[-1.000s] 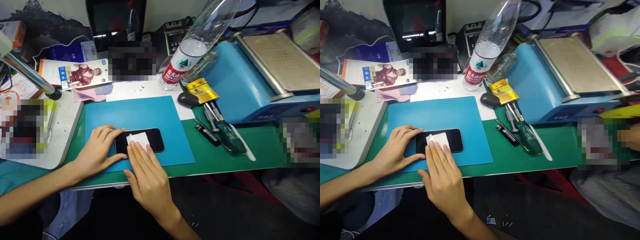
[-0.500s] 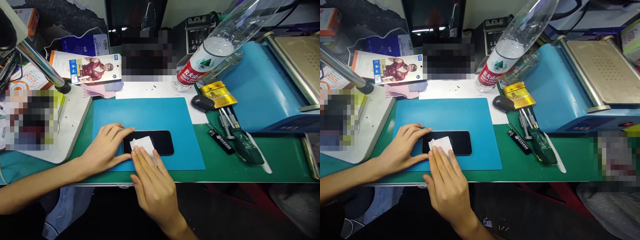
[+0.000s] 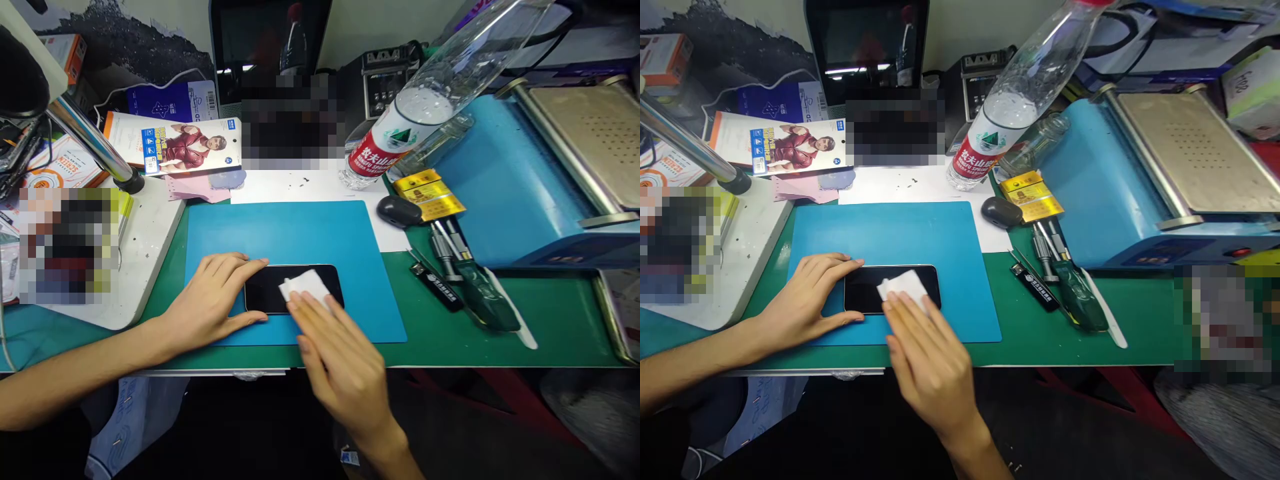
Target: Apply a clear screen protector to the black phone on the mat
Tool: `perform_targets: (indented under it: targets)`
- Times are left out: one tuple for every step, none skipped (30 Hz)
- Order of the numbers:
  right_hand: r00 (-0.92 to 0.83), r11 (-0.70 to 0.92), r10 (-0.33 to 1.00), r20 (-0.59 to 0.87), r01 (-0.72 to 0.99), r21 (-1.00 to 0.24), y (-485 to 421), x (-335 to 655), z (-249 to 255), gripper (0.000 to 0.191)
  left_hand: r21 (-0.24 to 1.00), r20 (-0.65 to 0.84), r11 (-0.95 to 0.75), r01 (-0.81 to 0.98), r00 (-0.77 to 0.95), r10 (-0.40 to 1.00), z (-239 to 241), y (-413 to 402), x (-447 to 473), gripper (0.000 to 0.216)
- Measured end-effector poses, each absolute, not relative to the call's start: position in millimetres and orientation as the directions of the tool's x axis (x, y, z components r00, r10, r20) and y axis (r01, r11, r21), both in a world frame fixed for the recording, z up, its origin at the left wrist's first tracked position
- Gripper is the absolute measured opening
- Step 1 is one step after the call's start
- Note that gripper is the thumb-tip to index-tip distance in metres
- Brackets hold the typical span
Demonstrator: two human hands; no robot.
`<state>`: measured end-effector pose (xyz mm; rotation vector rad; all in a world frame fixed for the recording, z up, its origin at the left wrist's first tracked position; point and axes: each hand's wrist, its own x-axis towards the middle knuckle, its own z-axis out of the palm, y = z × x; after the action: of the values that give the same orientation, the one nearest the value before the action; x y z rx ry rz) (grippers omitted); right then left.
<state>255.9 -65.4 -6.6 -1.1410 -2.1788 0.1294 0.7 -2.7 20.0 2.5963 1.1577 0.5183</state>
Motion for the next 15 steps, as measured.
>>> perform_targets:
  targets:
    - [-0.365, 0.580, 0.777, 0.512, 0.731, -0.360, -63.7, 265.7, -7.7, 0.059, 0.357, 0.217, -0.662, 0.659, 0.631, 0.745, 21.0, -1.8, -0.1, 0.067]
    - [-0.319, 0.529, 0.798, 0.511, 0.778, -0.339, -60.9, 277.0, -9.1, 0.059, 0.342, 0.217, -0.678, 0.650, 0.648, 0.730, 22.3, -0.7, -0.9, 0.066]
    - [-0.272, 0.474, 0.817, 0.509, 0.819, -0.323, -57.6, 288.7, -10.3, 0.059, 0.323, 0.216, -0.699, 0.638, 0.669, 0.711, 23.8, 0.8, -1.8, 0.063]
    - [-0.227, 0.424, 0.832, 0.507, 0.849, -0.316, -54.4, 299.4, -11.2, 0.059, 0.300, 0.218, -0.722, 0.624, 0.692, 0.689, 25.6, 2.5, -2.7, 0.060]
    - [-0.190, 0.386, 0.842, 0.505, 0.866, -0.317, -51.6, 308.3, -11.6, 0.059, 0.274, 0.223, -0.745, 0.608, 0.713, 0.664, 27.5, 4.2, -3.5, 0.057]
    - [-0.156, 0.357, 0.845, 0.511, 0.877, -0.321, -49.6, 314.5, -11.4, 0.060, 0.242, 0.233, -0.768, 0.593, 0.733, 0.640, 29.4, 5.8, -4.3, 0.054]
    - [-0.126, 0.335, 0.842, 0.524, 0.884, -0.326, -48.4, 317.9, -10.5, 0.062, 0.205, 0.243, -0.788, 0.581, 0.750, 0.616, 31.1, 7.1, -5.0, 0.052]
    - [-0.103, 0.323, 0.835, 0.540, 0.887, -0.330, -47.9, 318.5, -8.9, 0.066, 0.163, 0.258, -0.807, 0.567, 0.765, 0.590, 32.6, 7.9, -5.5, 0.050]
    - [-0.091, 0.321, 0.827, 0.554, 0.886, -0.334, -47.7, 316.8, -6.8, 0.068, 0.114, 0.281, -0.829, 0.548, 0.782, 0.556, 33.7, 8.2, -6.0, 0.049]
    - [-0.095, 0.334, 0.822, 0.562, 0.880, -0.339, -47.3, 313.5, -4.5, 0.071, 0.060, 0.304, -0.850, 0.524, 0.801, 0.515, 34.7, 7.9, -6.5, 0.048]
    - [-0.122, 0.366, 0.817, 0.564, 0.866, -0.342, -46.4, 309.2, -2.2, 0.072, 0.007, 0.327, -0.867, 0.498, 0.818, 0.473, 35.4, 7.1, -6.9, 0.049]
    - [-0.170, 0.413, 0.814, 0.556, 0.842, -0.347, -44.6, 304.8, -0.3, 0.073, -0.037, 0.344, -0.880, 0.473, 0.833, 0.433, 35.9, 6.0, -7.4, 0.050]
    - [-0.226, 0.465, 0.808, 0.543, 0.811, -0.355, -41.8, 300.9, 1.0, 0.072, -0.068, 0.354, -0.890, 0.450, 0.845, 0.401, 36.3, 4.7, -7.8, 0.051]
    - [-0.274, 0.507, 0.804, 0.528, 0.779, -0.369, -38.4, 297.8, 1.4, 0.070, -0.089, 0.355, -0.897, 0.433, 0.855, 0.378, 36.8, 3.4, -8.1, 0.052]
    - [-0.307, 0.534, 0.804, 0.509, 0.750, -0.390, -34.6, 295.9, 1.0, 0.068, -0.103, 0.349, -0.900, 0.423, 0.863, 0.366, 37.2, 2.2, -8.3, 0.051]
